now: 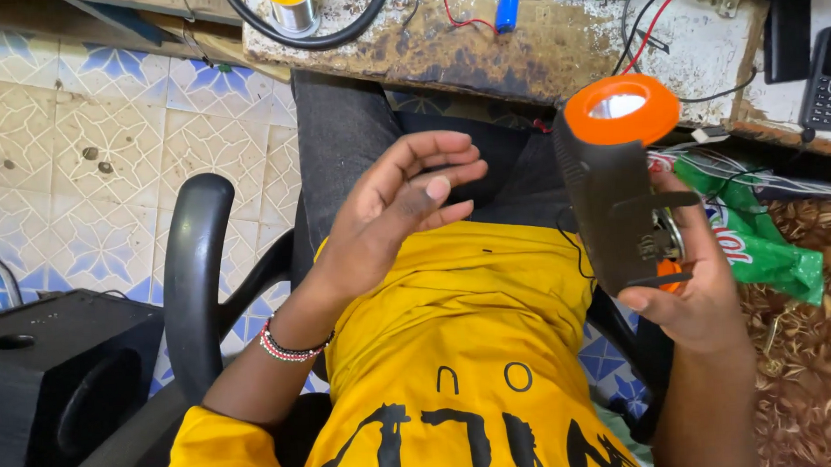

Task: Reassembling a portable speaker by fitting the circuit board and speaker driver into the plastic housing.

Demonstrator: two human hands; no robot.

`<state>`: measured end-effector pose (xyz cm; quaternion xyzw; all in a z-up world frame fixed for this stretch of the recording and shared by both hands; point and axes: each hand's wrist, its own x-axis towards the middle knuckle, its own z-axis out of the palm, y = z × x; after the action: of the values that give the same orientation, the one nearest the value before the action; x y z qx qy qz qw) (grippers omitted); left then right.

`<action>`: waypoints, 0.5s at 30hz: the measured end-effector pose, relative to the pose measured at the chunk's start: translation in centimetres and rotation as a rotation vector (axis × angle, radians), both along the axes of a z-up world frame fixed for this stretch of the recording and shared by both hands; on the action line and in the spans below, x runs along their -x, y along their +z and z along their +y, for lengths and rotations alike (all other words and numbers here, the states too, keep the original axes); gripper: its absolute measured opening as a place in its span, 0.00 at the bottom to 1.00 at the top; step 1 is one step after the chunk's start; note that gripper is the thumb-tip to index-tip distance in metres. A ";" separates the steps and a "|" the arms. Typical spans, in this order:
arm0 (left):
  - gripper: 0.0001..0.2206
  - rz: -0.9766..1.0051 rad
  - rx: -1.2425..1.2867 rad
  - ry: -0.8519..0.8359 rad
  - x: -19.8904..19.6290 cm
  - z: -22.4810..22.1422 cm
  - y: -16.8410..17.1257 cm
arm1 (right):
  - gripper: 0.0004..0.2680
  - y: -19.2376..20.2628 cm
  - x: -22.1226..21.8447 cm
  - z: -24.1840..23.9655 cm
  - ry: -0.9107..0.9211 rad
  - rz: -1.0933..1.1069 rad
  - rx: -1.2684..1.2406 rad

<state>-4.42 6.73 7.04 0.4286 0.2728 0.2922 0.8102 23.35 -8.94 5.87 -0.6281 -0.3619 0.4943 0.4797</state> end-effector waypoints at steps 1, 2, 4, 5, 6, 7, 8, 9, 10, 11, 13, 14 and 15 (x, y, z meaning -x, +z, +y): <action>0.21 0.018 -0.051 -0.014 0.2 0.2 0.8 | 0.47 -0.2 -0.4 -0.1 -0.007 0.070 -0.002; 0.21 0.018 -0.049 -0.006 0.1 0.4 0.8 | 0.47 0.0 -0.5 -0.1 0.002 0.071 0.001; 0.18 -0.017 -0.115 -0.114 -0.1 0.8 0.8 | 0.43 0.2 -0.5 0.0 0.046 -0.136 -0.121; 0.18 -0.018 -0.117 -0.112 -0.3 1.0 0.8 | 0.43 0.8 0.2 0.2 0.049 -0.137 -0.124; 0.23 0.012 -0.010 -0.199 -0.6 1.3 0.8 | 0.44 1.4 0.8 0.4 0.062 -0.212 -0.142; 0.28 0.043 0.101 -0.290 -0.9 1.4 0.8 | 0.45 2.1 1.4 0.4 0.072 -0.287 -0.158; 0.28 0.041 0.101 -0.291 -1.2 1.2 -1.1 | 0.45 2.3 1.1 0.1 0.071 -0.289 -0.157; 0.25 -0.096 0.330 -0.379 -1.6 1.0 -3.1 | 0.47 2.5 0.9 -0.2 0.172 -0.519 -0.114; 0.25 -0.232 0.561 -0.464 -1.9 0.8 -5.0 | 0.51 2.6 0.6 -0.6 0.275 -0.747 -0.065; 0.25 -0.231 0.562 -0.469 -2.1 0.7 -5.0 | 0.51 2.1 0.4 -0.7 0.270 -0.747 -0.063; 0.37 -0.197 0.697 -0.671 -2.4 0.3 -5.0 | 0.45 0.9 0.1 -0.9 0.541 -0.585 -0.113; 0.37 -0.195 0.704 -0.676 -2.4 0.0 -5.6 | 0.45 0.4 0.2 -1.2 0.536 -0.582 -0.106; 0.37 -0.199 0.764 -0.712 -2.3 -0.3 -6.3 | 0.46 -0.1 0.2 -1.4 0.636 -0.737 -0.043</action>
<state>-2.13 6.42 0.72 0.1390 0.1190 -0.0820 0.9797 23.12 -10.32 5.76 -0.6097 -0.6917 0.3534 0.1577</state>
